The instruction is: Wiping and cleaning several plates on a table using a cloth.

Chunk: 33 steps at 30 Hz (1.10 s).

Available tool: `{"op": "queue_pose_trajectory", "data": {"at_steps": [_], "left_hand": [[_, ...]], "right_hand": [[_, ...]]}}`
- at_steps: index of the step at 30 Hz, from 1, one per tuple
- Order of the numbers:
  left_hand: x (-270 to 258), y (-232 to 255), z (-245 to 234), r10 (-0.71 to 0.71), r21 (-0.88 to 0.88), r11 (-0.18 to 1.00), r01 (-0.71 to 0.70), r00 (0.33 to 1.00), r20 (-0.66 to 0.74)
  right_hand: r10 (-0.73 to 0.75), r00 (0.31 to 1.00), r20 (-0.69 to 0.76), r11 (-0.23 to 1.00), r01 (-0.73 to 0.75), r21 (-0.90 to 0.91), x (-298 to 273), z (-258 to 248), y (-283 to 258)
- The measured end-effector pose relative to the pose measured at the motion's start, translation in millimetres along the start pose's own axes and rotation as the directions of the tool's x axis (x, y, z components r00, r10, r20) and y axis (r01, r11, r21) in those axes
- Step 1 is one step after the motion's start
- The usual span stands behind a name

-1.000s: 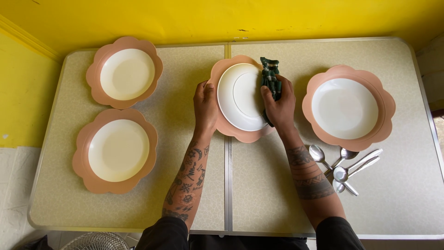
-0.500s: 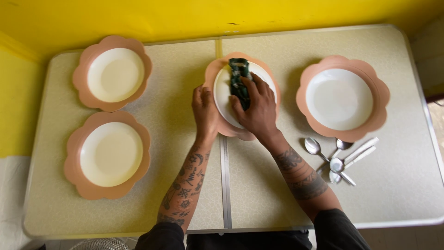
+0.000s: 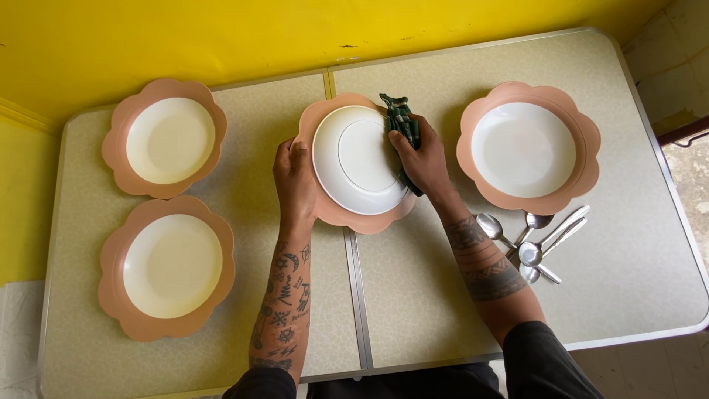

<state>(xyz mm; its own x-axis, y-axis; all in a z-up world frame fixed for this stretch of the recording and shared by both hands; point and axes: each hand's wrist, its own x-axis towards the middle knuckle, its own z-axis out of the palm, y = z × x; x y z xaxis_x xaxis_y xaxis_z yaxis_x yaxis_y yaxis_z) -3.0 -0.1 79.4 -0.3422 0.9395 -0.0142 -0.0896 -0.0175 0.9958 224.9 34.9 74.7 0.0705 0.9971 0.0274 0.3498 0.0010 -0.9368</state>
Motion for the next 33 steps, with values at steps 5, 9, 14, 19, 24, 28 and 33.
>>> {"op": "queue_pose_trajectory", "data": {"at_steps": [5,9,14,19,24,28,33], "left_hand": [[-5.7,0.3,3.5,0.060,0.054,0.997,-0.060,0.998,-0.011],[-11.9,6.7,9.9,0.136,0.123,0.983,-0.135,0.991,0.002],[-8.2,2.3,7.5,0.097,0.125,0.987,-0.099,0.995,0.022],[-2.8,3.9,-2.1,0.054,0.069,0.996,-0.055,0.998,0.010],[2.1,9.4,-11.5,0.029,0.025,0.999,-0.030,0.999,0.014],[-1.2,10.5,-5.0,0.018,0.044,0.999,-0.018,1.000,0.012],[-6.5,1.1,6.1,0.066,0.090,0.994,-0.069,0.997,0.036]], "right_hand": [[-0.326,0.942,-0.079,0.904,0.287,-0.317,-20.2,12.2,-13.9],[-0.513,0.858,-0.005,0.776,0.461,-0.430,-37.8,20.0,-30.2],[-0.520,0.853,0.045,0.775,0.494,-0.394,-34.6,16.4,-30.8],[-0.473,0.881,0.022,0.864,0.468,-0.184,-11.6,8.4,-10.3],[-0.090,0.991,0.095,0.988,0.076,0.138,12.7,1.8,27.5],[-0.134,0.991,-0.028,0.990,0.132,-0.053,8.2,6.8,21.9],[-0.384,0.922,-0.043,0.881,0.352,-0.315,-16.0,8.2,-15.6]]}}
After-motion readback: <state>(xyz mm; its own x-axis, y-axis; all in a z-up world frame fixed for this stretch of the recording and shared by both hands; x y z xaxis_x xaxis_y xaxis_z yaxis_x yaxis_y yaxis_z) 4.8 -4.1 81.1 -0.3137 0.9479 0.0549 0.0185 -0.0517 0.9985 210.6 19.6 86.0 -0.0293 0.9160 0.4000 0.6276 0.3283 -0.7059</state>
